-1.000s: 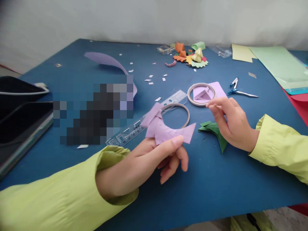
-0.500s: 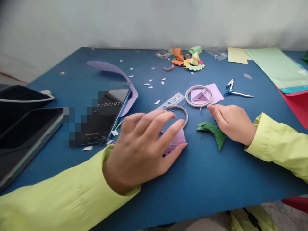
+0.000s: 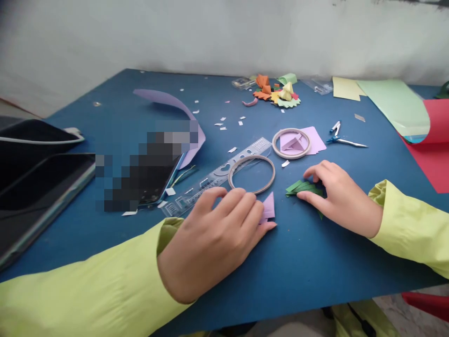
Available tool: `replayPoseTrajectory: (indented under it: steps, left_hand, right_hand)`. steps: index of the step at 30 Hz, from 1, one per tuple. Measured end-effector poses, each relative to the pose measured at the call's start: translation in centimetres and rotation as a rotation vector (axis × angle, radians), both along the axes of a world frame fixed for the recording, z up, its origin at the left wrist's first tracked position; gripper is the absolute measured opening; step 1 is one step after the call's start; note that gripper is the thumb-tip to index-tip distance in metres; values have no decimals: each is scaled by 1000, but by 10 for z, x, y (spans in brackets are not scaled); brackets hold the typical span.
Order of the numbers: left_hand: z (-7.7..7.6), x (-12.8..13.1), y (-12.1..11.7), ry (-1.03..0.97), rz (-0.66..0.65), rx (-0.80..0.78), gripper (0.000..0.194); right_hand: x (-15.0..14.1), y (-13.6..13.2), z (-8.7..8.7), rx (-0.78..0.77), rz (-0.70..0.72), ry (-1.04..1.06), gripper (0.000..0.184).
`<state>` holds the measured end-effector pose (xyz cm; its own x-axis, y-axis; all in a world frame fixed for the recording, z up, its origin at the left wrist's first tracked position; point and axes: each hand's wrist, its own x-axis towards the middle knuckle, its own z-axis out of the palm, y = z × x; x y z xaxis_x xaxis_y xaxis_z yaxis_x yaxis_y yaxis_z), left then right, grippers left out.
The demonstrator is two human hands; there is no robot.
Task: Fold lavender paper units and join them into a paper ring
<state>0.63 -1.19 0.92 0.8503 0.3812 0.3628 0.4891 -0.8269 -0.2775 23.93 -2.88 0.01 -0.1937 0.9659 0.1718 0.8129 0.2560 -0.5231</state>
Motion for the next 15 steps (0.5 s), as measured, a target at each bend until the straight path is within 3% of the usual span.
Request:
replayPoseTrajectory:
  steps: [7,12,15]
  left_hand:
    - [-4,3,6,-108,-141,-218,29]
    - [-4,1,11,-230,-194,-486,29]
    - [-2,1,9,-422,-159,-668,23]
  right_hand:
    - [-5,-5,5,-94,18,166,21]
    - [-14,-13,17,-341,-3,572,31]
    - [-20,-17,24,-429,-11,677,30]
